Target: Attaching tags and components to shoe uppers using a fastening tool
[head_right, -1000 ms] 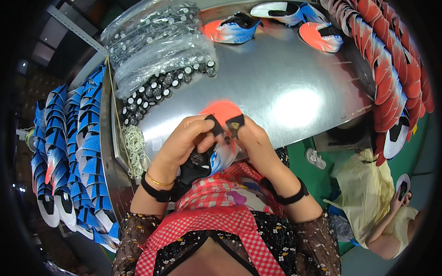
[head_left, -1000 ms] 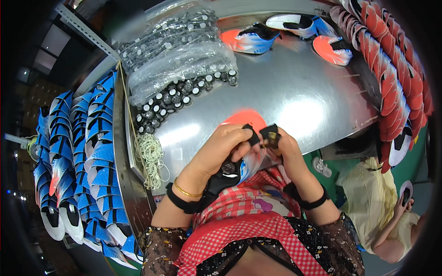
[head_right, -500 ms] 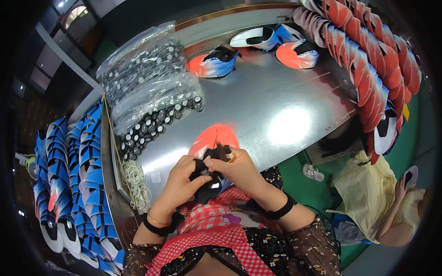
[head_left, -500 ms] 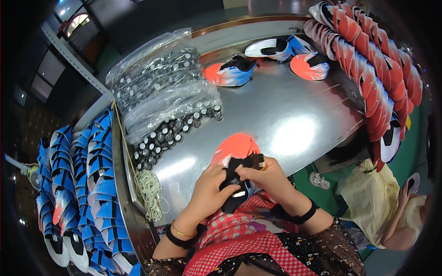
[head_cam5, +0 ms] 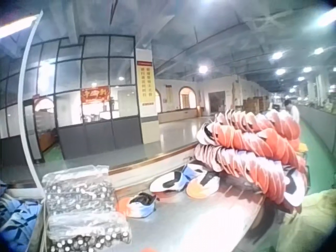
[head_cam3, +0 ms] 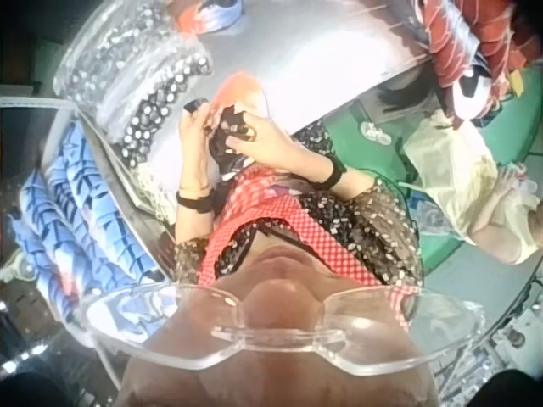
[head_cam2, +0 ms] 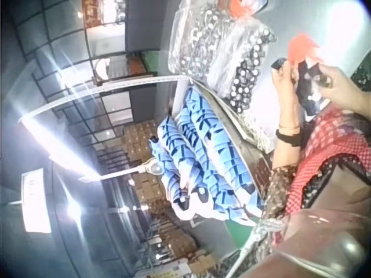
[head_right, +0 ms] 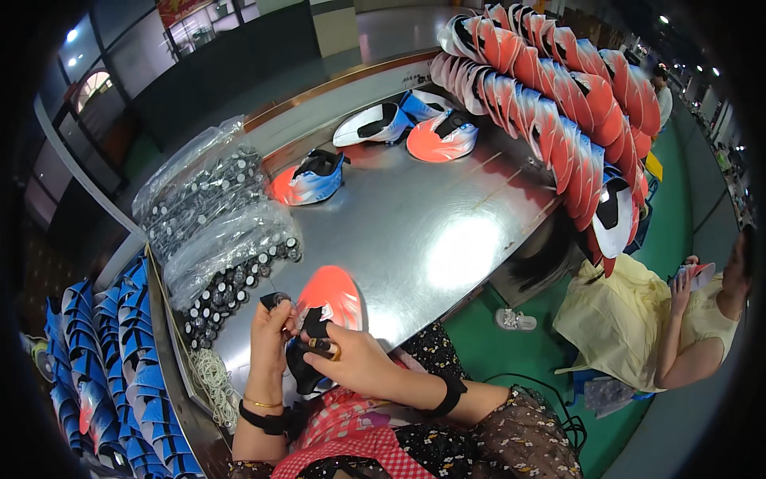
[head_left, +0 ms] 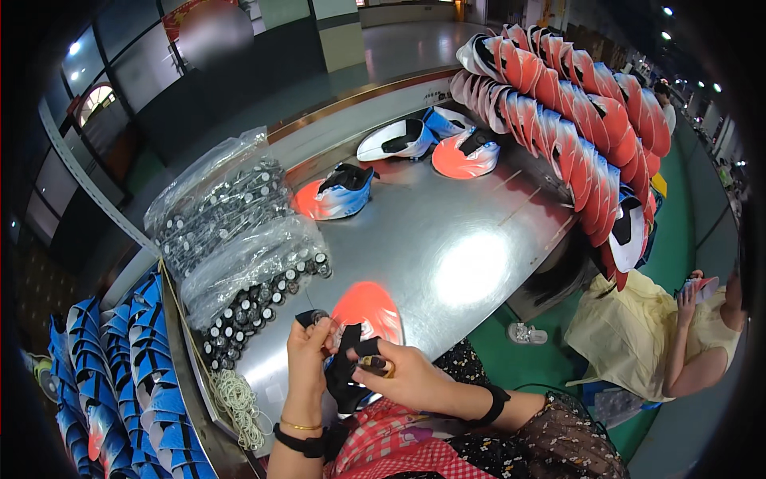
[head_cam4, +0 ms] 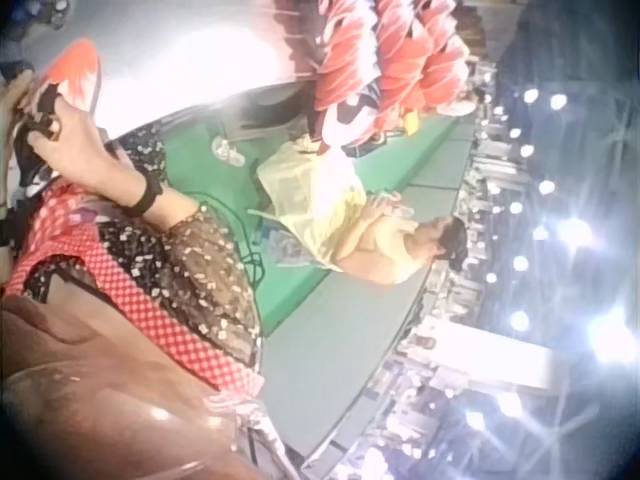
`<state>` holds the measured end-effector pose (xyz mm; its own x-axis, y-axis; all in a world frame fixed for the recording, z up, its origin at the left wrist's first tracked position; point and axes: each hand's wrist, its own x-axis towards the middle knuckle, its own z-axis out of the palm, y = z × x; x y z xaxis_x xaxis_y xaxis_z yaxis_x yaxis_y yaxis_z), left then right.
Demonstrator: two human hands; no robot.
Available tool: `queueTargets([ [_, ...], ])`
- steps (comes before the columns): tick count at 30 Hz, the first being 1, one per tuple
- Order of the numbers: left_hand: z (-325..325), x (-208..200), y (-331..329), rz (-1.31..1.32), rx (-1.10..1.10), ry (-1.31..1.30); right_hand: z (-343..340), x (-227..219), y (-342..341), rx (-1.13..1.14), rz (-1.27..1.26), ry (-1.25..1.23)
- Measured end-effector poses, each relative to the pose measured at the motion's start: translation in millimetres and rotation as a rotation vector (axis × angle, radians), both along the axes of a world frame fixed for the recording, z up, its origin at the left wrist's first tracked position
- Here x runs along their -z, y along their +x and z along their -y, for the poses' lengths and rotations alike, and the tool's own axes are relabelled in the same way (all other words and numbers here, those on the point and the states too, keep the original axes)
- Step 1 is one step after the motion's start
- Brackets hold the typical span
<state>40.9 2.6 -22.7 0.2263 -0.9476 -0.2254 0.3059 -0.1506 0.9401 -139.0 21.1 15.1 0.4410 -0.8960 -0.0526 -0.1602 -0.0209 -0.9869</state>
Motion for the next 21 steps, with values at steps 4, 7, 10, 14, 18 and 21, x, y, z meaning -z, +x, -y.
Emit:
queueTargets([
  [4,-4.7,-21.0,-7.4,-0.145,0.115,-0.064,6.3,16.9,12.0,-0.085,0.292,0.211],
  [7,-1.0,-33.9,-11.0,-0.16,0.208,-0.02,18.8,26.6,21.2,-0.251,0.218,0.244],
  [10,9.9,-8.8,2.6,-0.248,0.193,-0.032,12.1,34.4,22.5,-0.196,0.188,0.052],
  [14,17.1,12.1,3.2,-0.253,0.029,-0.033,13.7,25.9,22.4,-0.181,0.076,-0.054],
  [18,9.2,7.1,8.6,-0.038,-0.046,-0.056,25.5,3.3,7.5,-0.196,0.071,0.024],
  [21,-12.4,-17.3,9.4,0.208,0.219,0.056,38.4,-3.7,-3.9,0.003,-0.096,-0.531],
])
